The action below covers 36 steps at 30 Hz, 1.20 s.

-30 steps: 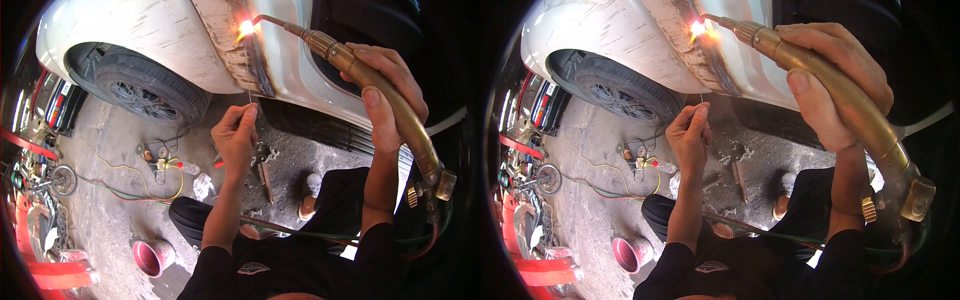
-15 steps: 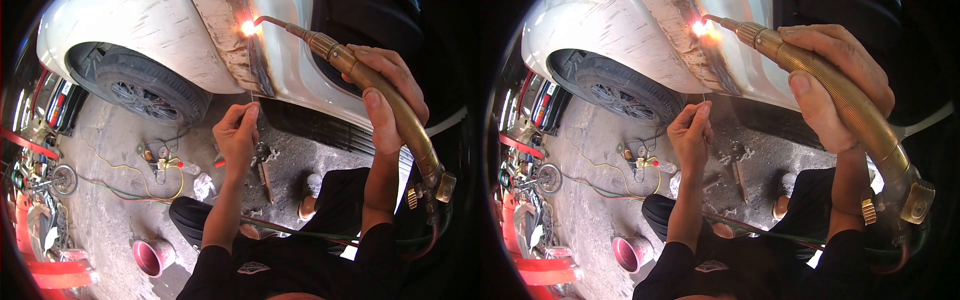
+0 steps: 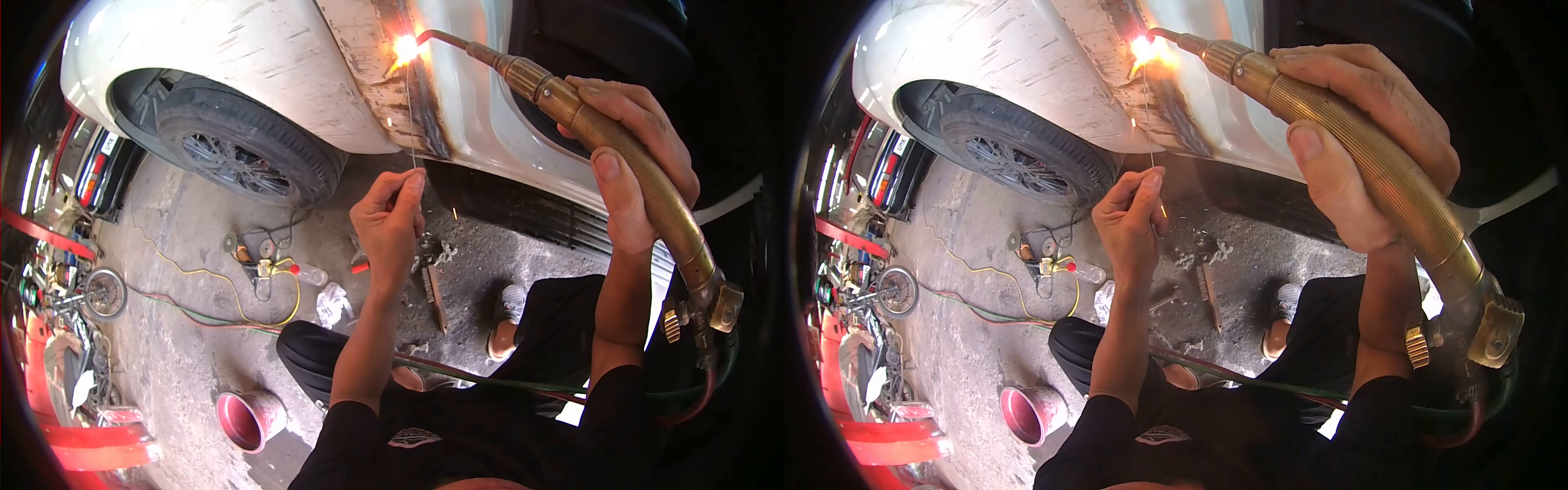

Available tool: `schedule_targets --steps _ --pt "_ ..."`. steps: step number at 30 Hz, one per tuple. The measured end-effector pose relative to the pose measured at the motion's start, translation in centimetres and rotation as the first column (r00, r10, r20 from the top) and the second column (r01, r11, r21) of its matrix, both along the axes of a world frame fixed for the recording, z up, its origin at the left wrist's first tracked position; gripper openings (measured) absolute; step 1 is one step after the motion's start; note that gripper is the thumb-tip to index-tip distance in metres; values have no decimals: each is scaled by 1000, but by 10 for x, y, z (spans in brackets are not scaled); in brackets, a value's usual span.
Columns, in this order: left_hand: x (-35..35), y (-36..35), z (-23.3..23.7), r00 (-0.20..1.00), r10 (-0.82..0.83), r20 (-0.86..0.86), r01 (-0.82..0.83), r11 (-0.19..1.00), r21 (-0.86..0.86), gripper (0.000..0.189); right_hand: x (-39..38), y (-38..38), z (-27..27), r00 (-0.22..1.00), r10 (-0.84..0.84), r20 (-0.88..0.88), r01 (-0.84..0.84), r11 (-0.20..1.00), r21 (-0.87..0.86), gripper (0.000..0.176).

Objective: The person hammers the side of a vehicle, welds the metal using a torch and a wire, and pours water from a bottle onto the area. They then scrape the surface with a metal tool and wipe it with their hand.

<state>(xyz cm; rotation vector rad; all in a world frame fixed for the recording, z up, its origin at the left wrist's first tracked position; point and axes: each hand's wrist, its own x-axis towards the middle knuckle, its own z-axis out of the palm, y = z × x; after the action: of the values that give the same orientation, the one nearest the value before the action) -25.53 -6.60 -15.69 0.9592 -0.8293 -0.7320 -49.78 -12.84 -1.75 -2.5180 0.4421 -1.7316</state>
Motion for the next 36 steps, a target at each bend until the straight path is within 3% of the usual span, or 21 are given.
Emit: schedule_targets --steps 36 --pt "-4 -4 0 1000 12 8 -12 1000 -4 16 -2 -4 -2 1000 4 -15 -5 999 -33 47"
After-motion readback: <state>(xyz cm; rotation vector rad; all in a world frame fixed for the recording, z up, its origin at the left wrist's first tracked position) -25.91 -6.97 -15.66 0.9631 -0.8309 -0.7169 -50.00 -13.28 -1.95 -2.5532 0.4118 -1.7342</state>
